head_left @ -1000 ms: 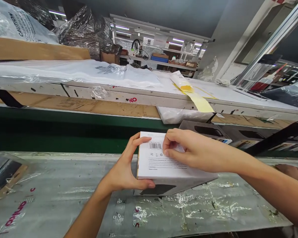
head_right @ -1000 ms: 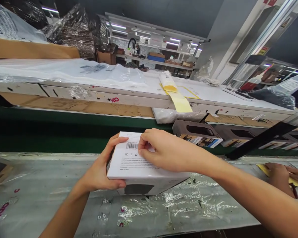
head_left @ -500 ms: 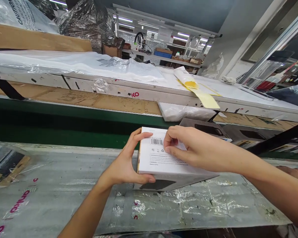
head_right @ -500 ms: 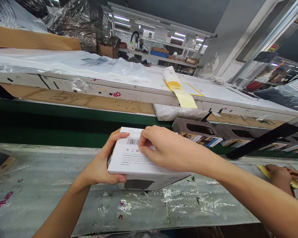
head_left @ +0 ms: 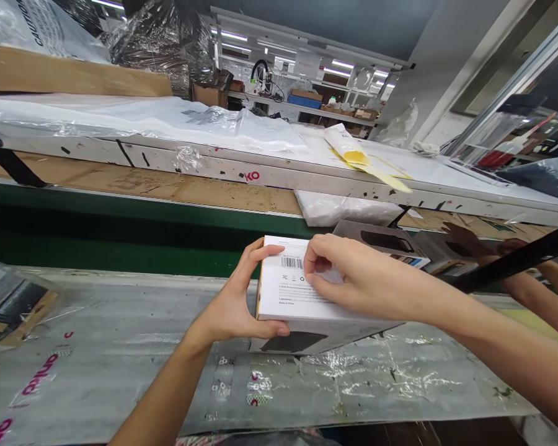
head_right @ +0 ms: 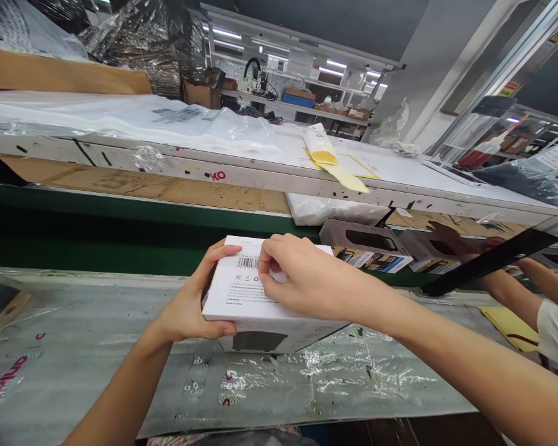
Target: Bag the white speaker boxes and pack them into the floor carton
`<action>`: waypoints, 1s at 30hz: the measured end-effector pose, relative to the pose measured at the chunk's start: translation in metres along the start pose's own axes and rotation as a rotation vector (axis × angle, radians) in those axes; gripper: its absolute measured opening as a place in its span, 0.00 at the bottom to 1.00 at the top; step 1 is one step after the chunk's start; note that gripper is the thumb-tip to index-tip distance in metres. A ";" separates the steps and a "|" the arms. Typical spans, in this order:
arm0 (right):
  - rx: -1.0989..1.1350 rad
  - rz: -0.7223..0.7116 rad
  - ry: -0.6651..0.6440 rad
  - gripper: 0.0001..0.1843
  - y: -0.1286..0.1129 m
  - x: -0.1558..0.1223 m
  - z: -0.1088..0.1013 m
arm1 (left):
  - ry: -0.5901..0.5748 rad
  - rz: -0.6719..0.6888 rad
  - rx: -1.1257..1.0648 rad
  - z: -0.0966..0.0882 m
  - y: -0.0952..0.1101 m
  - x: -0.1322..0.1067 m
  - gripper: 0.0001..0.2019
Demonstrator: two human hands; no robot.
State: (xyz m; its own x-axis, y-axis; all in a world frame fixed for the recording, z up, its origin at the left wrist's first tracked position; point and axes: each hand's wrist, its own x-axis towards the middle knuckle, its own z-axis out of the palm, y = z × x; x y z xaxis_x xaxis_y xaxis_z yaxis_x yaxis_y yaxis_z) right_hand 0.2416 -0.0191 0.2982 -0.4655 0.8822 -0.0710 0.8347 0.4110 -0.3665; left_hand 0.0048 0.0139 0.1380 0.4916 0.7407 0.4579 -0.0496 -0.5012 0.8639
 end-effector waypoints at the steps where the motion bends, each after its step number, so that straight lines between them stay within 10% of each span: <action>1: 0.026 0.010 -0.005 0.07 0.002 0.001 0.000 | 0.001 -0.001 -0.004 0.000 0.000 0.000 0.54; 7: 0.345 0.012 0.048 0.08 0.017 0.017 -0.002 | -0.018 -0.062 -0.013 -0.004 0.003 -0.001 0.55; 12: 0.344 -0.053 0.336 0.08 0.039 -0.002 0.002 | -0.120 -0.055 0.033 -0.051 0.034 0.003 0.56; 18: 0.318 0.065 0.479 0.19 0.083 -0.019 0.029 | 0.589 0.187 0.573 -0.166 0.112 0.082 0.21; 24: 0.410 0.075 0.506 0.26 0.095 -0.012 0.039 | 0.710 -0.495 1.210 -0.278 0.127 0.163 0.20; 30: 0.413 0.068 0.472 0.26 0.097 -0.013 0.040 | 0.768 -0.531 1.253 -0.298 0.112 0.177 0.11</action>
State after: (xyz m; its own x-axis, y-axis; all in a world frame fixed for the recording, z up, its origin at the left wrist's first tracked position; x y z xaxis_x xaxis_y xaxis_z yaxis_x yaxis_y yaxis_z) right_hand 0.3173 -0.0001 0.2268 -0.1572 0.9483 0.2756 0.6319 0.3110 -0.7099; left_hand -0.1726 0.2220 0.3777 -0.3469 0.7939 0.4994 0.9001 0.1322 0.4152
